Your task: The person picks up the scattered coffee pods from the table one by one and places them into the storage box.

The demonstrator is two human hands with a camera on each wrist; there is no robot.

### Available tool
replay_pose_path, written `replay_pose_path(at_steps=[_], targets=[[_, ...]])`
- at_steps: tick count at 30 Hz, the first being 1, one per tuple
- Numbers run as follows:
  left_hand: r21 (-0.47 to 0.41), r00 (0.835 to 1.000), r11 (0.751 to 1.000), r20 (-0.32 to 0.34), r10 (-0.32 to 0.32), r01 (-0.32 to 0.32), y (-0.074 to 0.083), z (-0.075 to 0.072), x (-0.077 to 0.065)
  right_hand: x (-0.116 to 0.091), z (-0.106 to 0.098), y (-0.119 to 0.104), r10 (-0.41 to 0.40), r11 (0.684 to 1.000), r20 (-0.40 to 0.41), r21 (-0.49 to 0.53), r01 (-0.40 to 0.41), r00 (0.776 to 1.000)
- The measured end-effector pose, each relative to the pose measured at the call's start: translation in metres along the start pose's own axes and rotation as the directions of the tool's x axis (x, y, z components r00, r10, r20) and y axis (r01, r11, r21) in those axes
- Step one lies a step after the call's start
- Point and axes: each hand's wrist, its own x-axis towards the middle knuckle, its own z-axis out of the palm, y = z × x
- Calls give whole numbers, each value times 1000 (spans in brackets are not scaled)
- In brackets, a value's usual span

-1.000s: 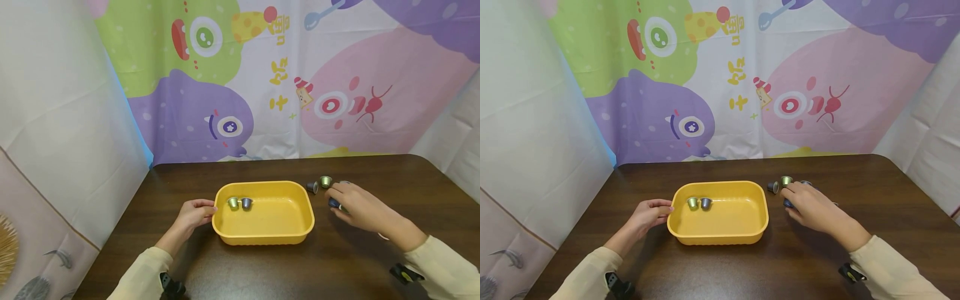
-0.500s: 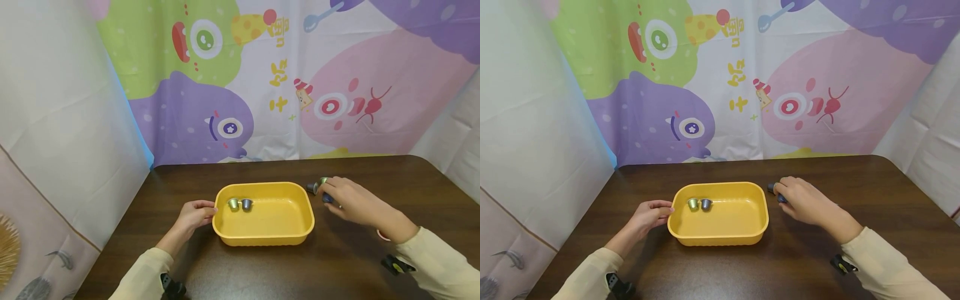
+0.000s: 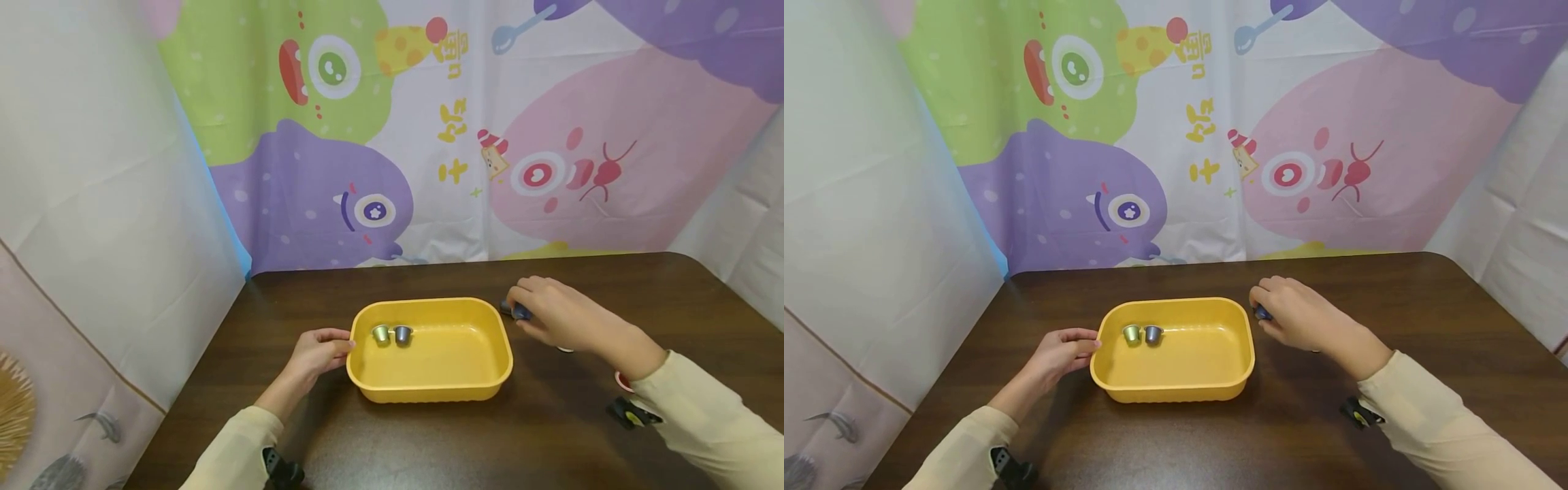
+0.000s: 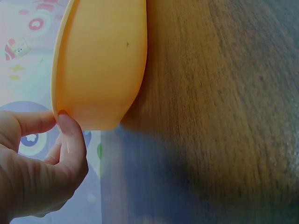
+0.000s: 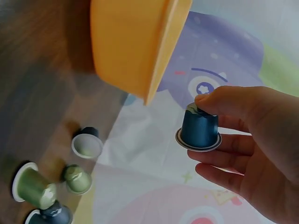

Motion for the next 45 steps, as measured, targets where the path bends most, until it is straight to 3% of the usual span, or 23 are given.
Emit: replay_pose_path(at_steps=[13, 30, 45], targets=[[12, 1000, 1000, -4, -1, 1, 0, 0, -1, 26, -11, -6, 17, 999, 65, 26, -19, 998], [7, 1000, 1000, -4, -2, 2, 0, 0, 0, 58, -4, -13, -18, 997, 132, 77, 7, 991], [2, 1000, 1000, 6, -6, 6, 0, -1, 1, 96, 5, -23, -47, 996, 256, 91, 24, 966]])
